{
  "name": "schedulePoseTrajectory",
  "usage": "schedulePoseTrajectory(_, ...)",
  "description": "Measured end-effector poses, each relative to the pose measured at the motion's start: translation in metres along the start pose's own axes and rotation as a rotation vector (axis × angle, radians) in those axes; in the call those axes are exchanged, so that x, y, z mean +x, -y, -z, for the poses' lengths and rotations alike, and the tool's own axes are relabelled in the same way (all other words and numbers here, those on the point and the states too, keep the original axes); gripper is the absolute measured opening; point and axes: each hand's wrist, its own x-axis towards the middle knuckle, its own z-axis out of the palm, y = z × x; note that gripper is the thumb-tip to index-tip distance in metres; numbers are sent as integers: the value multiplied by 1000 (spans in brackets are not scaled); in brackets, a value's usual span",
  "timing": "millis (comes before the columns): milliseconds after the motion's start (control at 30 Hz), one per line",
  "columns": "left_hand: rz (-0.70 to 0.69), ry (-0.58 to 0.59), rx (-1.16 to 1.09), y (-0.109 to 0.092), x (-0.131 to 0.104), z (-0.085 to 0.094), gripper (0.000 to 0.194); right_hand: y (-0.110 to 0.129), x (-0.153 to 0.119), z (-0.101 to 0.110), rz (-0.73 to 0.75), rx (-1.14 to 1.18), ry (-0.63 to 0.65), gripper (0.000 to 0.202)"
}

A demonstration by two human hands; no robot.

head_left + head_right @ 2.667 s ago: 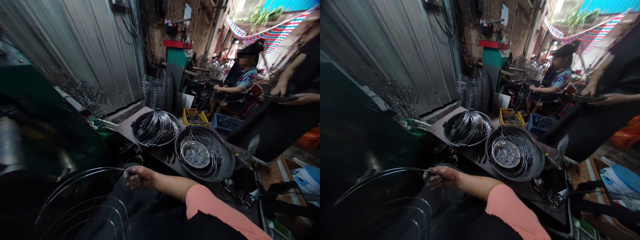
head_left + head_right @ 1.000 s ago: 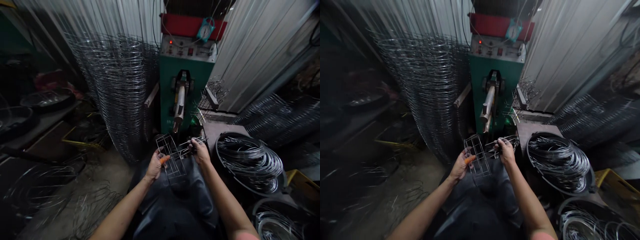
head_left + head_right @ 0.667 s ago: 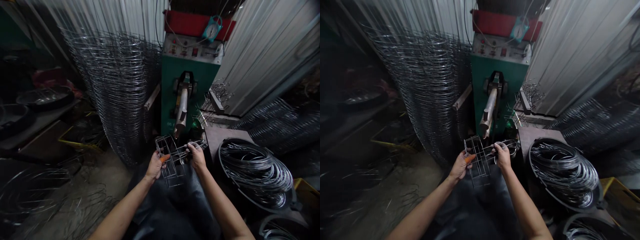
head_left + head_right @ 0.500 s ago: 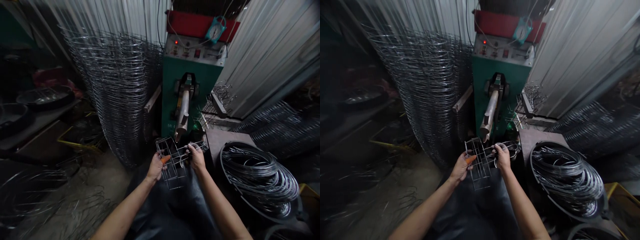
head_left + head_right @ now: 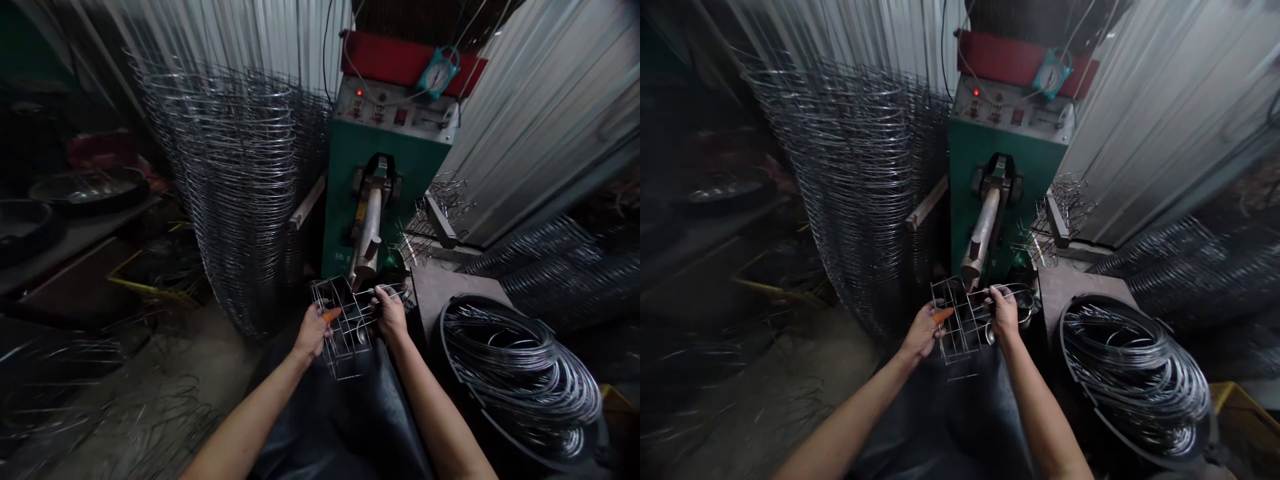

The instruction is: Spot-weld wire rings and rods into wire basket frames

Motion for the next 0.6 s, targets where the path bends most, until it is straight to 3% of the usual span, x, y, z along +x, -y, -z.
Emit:
schedulePoseTrajectory(367, 40, -37, -13, -6, 6, -5, 54, -1, 11, 0, -21, 3, 11, 34)
schedulePoseTrajectory(600, -36, -43, -63, -5, 3, -8, 58, 6, 5, 7, -117, -7, 38, 36)
